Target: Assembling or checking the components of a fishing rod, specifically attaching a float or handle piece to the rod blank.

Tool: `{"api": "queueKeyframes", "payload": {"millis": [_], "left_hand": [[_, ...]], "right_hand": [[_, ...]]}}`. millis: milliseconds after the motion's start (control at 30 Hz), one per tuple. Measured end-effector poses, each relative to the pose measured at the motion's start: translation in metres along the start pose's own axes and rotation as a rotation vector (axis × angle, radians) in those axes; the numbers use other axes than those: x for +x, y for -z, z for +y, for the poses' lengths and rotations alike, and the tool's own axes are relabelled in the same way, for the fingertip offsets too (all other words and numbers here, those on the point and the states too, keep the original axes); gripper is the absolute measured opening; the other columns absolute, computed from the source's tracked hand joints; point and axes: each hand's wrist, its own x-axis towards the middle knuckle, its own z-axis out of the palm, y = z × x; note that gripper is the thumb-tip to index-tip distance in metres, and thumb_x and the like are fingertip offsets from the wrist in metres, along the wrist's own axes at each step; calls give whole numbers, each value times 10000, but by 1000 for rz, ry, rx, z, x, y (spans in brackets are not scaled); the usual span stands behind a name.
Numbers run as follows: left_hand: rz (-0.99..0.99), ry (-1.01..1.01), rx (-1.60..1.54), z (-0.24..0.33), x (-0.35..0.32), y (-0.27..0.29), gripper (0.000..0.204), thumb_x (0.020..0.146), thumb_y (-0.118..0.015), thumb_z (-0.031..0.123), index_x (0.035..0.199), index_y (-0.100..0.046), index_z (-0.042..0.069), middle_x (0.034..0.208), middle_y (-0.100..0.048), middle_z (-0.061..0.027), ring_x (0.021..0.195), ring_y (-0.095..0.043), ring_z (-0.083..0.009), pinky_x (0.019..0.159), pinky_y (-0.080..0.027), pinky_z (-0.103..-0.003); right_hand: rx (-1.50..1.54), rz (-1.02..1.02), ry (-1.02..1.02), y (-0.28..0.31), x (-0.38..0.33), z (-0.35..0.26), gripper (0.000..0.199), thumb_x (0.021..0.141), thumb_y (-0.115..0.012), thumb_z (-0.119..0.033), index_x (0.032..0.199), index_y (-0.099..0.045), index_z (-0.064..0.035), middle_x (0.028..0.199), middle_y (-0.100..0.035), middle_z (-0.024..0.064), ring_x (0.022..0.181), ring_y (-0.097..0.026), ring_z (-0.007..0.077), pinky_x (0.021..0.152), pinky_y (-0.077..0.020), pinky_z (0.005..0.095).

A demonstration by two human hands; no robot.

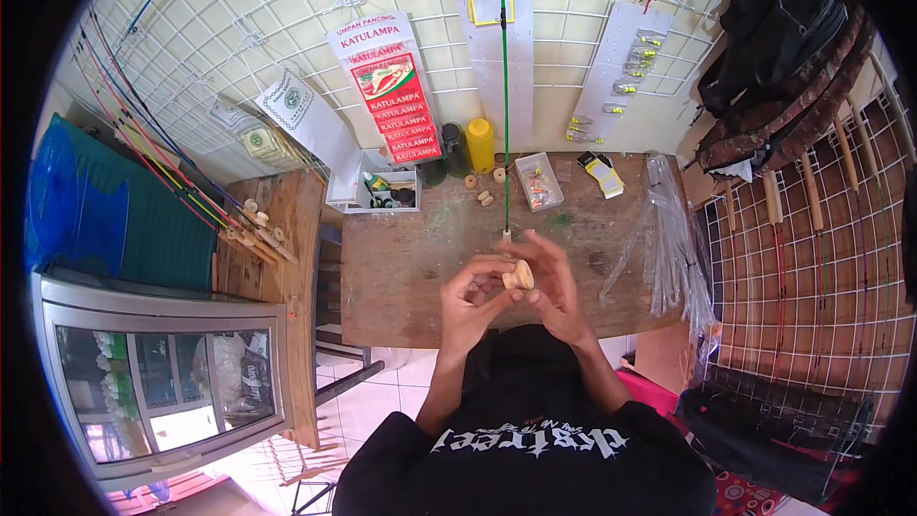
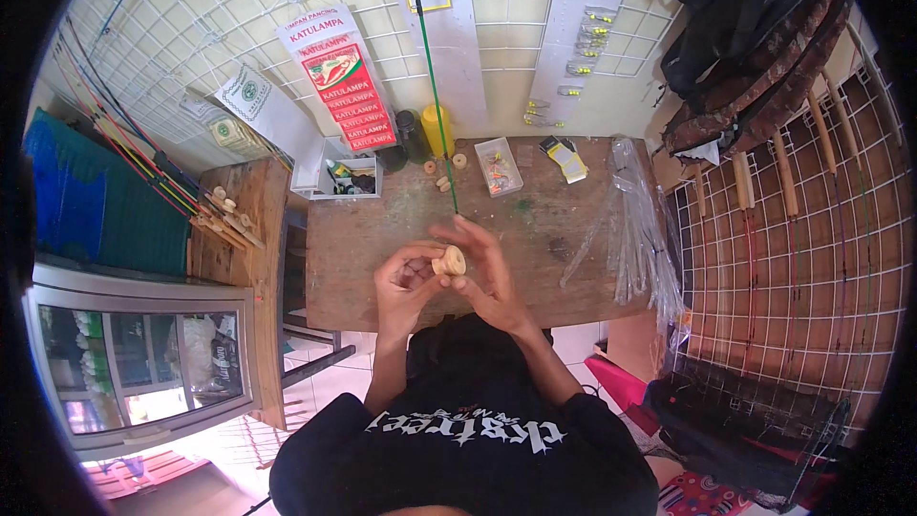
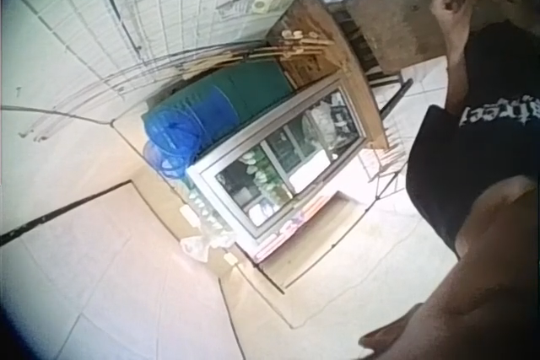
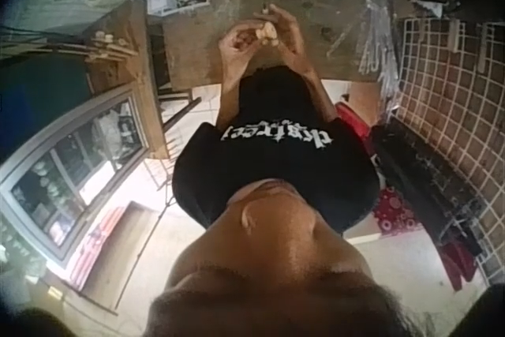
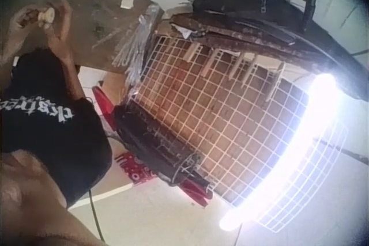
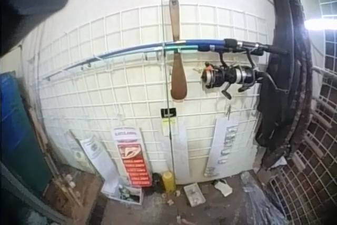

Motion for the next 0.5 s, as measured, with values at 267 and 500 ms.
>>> {"api": "queueKeyframes", "payload": {"millis": [267,500], "left_hand": [[148,-124,-35,0,0,4,332,745,-677,-115,1042,-559,-28,1131,-550,-139,1027,-578,-196,855,-499,-317],[292,-77,-301,-3,6,12,253,825,-623,-43,1041,-502,9,1178,-544,-186,960,-600,-203,810,-509,-302]], "right_hand": [[50,-116,-397,5,-13,15,435,903,-581,-168,1284,-439,-15,1132,-561,87,927,-508,121,813,-413,281],[-412,-156,-509,6,-20,-9,118,893,-576,-79,924,-656,1,868,-641,39,821,-487,102,746,-406,246]]}}
